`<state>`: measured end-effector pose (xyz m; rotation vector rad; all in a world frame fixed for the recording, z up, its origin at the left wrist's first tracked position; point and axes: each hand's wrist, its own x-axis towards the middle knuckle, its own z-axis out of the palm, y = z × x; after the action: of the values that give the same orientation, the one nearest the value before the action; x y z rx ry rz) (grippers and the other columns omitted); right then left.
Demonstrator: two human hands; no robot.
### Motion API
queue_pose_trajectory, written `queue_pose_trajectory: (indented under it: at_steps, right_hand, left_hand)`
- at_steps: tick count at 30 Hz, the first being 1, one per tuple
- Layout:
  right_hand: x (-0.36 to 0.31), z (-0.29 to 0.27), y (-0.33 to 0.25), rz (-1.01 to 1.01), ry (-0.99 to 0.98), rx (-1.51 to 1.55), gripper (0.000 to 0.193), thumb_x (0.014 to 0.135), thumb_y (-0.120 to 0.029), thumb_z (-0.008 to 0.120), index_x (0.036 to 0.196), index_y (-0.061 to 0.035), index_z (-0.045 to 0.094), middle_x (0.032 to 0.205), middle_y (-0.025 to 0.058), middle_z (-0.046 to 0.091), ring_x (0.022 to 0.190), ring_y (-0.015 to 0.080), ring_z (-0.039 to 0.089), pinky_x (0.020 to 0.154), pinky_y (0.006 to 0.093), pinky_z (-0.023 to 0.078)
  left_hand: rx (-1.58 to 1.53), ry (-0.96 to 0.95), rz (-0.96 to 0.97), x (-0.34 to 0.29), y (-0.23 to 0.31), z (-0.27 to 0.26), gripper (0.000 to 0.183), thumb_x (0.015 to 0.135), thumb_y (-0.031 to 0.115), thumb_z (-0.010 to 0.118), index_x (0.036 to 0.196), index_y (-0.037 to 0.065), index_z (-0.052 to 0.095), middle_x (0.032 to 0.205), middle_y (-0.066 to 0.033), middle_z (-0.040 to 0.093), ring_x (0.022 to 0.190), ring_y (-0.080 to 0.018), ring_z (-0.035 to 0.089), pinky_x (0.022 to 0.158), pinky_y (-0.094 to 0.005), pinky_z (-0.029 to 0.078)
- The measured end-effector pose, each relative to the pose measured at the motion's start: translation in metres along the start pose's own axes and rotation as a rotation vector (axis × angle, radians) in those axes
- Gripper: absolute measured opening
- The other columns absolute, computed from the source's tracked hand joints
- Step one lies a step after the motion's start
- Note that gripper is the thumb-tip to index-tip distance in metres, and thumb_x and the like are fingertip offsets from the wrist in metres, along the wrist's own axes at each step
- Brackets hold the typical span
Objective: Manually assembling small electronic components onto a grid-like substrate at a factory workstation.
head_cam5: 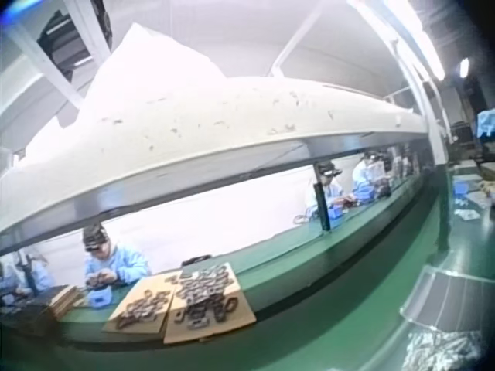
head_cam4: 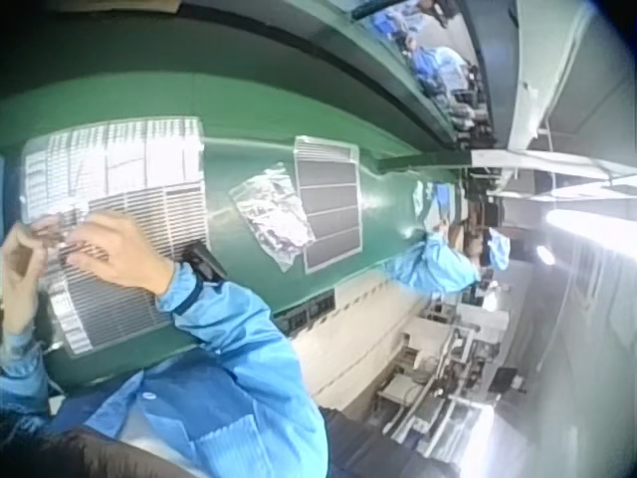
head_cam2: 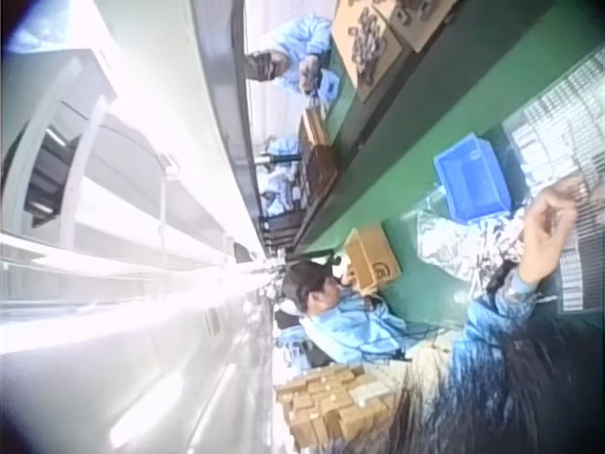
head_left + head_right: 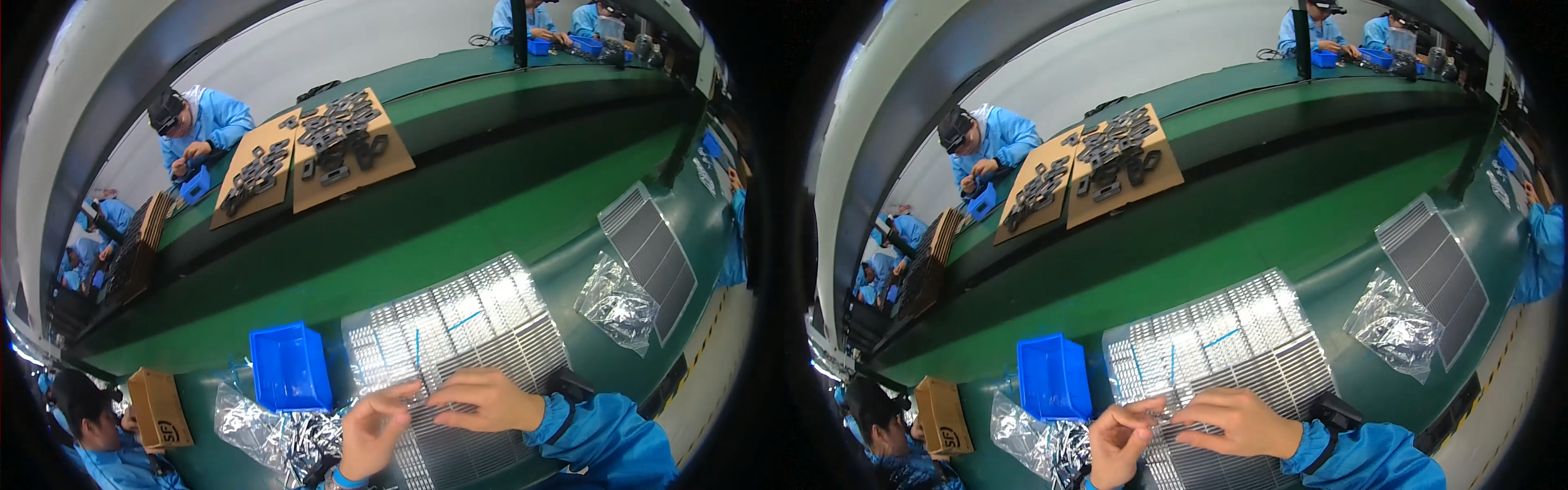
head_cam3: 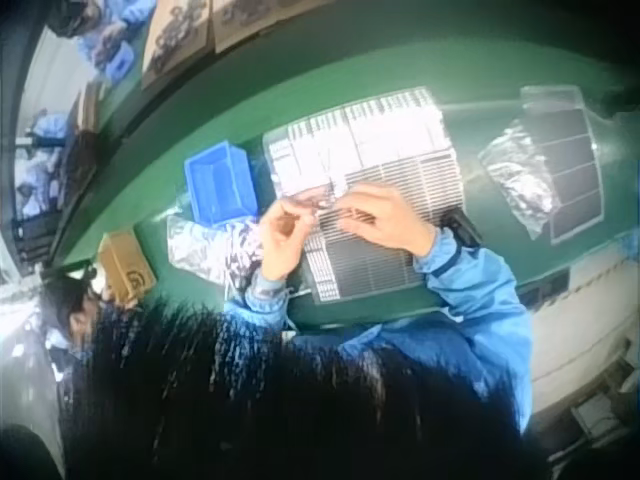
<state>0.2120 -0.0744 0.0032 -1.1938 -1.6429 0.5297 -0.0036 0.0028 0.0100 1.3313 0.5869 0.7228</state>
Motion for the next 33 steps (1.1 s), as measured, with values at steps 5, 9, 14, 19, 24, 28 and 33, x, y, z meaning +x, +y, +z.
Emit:
queue_pose_trajectory:
  at_steps: [5, 9, 14, 19, 24, 28, 33]
  right_hand:
    - [-0.004, -0.005, 0.004, -0.053, -0.05, -0.027, 0.018, 0.084, -0.016, 0.083, 0.097, -0.0061, 0.076, 0.091, 0.0053, 0.072, 0.079, 0.0216, 0.071, 0.067, 0.032, 0.059]
    - [0.004, -0.007, 0.001, 0.036, -0.091, 0.025, 0.013, 0.084, -0.011, 0.082, 0.094, -0.0064, 0.076, 0.09, 0.004, 0.074, 0.077, 0.0203, 0.071, 0.064, 0.0318, 0.059]
    - [0.006, 0.001, 0.008, 0.028, -0.101, 0.011, 0.013, 0.08, -0.011, 0.085, 0.091, -0.0073, 0.078, 0.087, 0.005, 0.072, 0.068, 0.0194, 0.069, 0.057, 0.031, 0.056]
    - [0.006, -0.002, 0.003, 0.066, -0.188, 0.003, 0.014, 0.087, -0.011, 0.08, 0.099, -0.0053, 0.074, 0.091, 0.007, 0.071, 0.074, 0.0216, 0.07, 0.064, 0.0327, 0.058]
    - [0.006, -0.003, 0.001, 0.091, -0.221, 0.029, 0.014, 0.087, -0.01, 0.079, 0.099, -0.005, 0.074, 0.091, 0.0075, 0.07, 0.074, 0.0228, 0.07, 0.064, 0.0334, 0.058]
    - [0.004, -0.002, 0.004, 0.092, -0.198, 0.047, 0.01, 0.085, -0.013, 0.08, 0.092, -0.0065, 0.076, 0.087, 0.0068, 0.071, 0.068, 0.0222, 0.068, 0.058, 0.0326, 0.055]
    - [0.004, -0.007, 0.0, 0.208, -0.225, 0.246, 0.008, 0.085, -0.01, 0.079, 0.09, -0.0046, 0.075, 0.087, 0.0079, 0.071, 0.071, 0.0214, 0.068, 0.061, 0.0323, 0.055]
  left_hand:
    - [0.159, -0.101, 0.051, 0.001, -0.007, -0.001, 0.015, 0.087, -0.007, 0.076, 0.097, 0.003, 0.069, 0.116, -0.017, 0.072, 0.114, -0.0281, 0.066, 0.1, -0.0414, 0.051]
    - [0.151, -0.069, 0.023, 0.005, -0.002, -0.004, 0.017, 0.084, -0.006, 0.079, 0.097, 0.003, 0.071, 0.105, -0.0142, 0.074, 0.098, -0.0253, 0.069, 0.09, -0.04, 0.054]
    - [0.393, -0.048, 0.085, 0.011, 0.002, -0.001, 0.013, 0.083, 0.0, 0.083, 0.09, 0.002, 0.072, 0.09, -0.0107, 0.073, 0.084, -0.0213, 0.07, 0.078, -0.0348, 0.054]
    - [0.422, -0.049, 0.096, 0.009, 0.002, -0.002, 0.012, 0.084, 0.002, 0.082, 0.092, 0.002, 0.073, 0.088, -0.0102, 0.074, 0.082, -0.023, 0.071, 0.078, -0.0346, 0.054]
    - [0.381, -0.061, 0.07, 0.007, -0.002, -0.002, 0.012, 0.084, 0.002, 0.082, 0.093, 0.002, 0.074, 0.088, -0.0102, 0.074, 0.082, -0.0233, 0.071, 0.078, -0.0348, 0.054]
    - [0.381, -0.071, 0.069, 0.007, -0.002, -0.001, 0.012, 0.084, 0.003, 0.082, 0.094, 0.002, 0.075, 0.089, -0.0099, 0.074, 0.082, -0.023, 0.071, 0.079, -0.0352, 0.053]
    - [0.334, -0.124, 0.074, 0.01, -0.001, -0.001, 0.012, 0.083, 0.004, 0.083, 0.092, 0.004, 0.074, 0.09, -0.0092, 0.074, 0.082, -0.0257, 0.07, 0.077, -0.0363, 0.053]
